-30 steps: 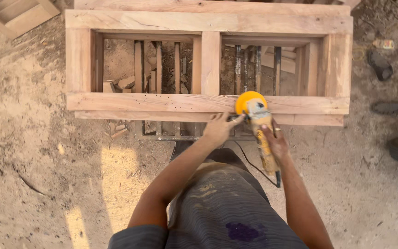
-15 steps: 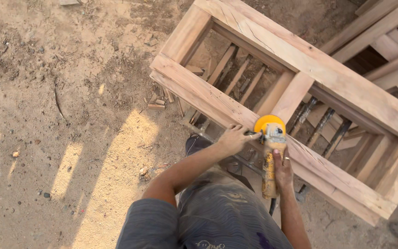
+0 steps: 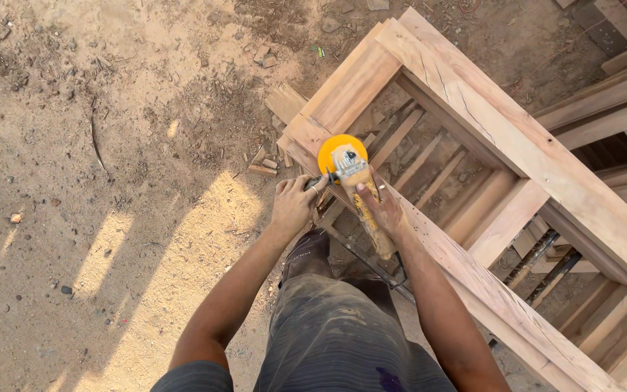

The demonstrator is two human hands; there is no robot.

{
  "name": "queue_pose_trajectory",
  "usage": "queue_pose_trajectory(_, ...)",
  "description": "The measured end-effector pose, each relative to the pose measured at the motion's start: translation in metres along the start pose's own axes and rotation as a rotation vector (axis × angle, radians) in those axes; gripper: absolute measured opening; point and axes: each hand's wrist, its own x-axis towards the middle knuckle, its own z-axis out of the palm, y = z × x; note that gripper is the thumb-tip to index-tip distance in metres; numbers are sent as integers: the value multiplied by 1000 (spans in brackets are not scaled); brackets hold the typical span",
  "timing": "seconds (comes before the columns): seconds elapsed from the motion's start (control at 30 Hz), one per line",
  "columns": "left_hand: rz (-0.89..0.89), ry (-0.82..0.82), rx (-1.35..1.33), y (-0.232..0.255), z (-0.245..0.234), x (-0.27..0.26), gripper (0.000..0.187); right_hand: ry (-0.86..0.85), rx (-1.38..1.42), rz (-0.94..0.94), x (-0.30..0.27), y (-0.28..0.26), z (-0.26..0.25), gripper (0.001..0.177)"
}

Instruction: The person uses a power angle grinder with a sanding disc to smooth the surfaces and edges of a wooden window frame resting on a metal stand.

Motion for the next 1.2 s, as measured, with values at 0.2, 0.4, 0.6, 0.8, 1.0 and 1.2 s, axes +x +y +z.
queue_pose_trajectory(0.2,-127,40,27,-65,-14,43,54,-54,-85,16,64,-64,23,88)
queue_pose_trajectory(0.4,-156,10,91,-89,-18,50,52,-90,-134,51,78,-93,32,94)
queue_pose_trajectory(0.6,-96,-5,40,-65,-12,53,49,-45,-88,131,56,-80,18,99)
queue_pose_trajectory(0.8,-74,-80,55,-52,-13,34,58,-48,-100,127,33,-63,17,97)
queue_pose_trajectory(1.0,9,-64,15,-27,-5,16,66,21,-17,131,0,-36,9,92)
queue_pose_trajectory(1.2,83,-149,-84,7,5,-8,70,71,-20,208,-45,-2,-7,94)
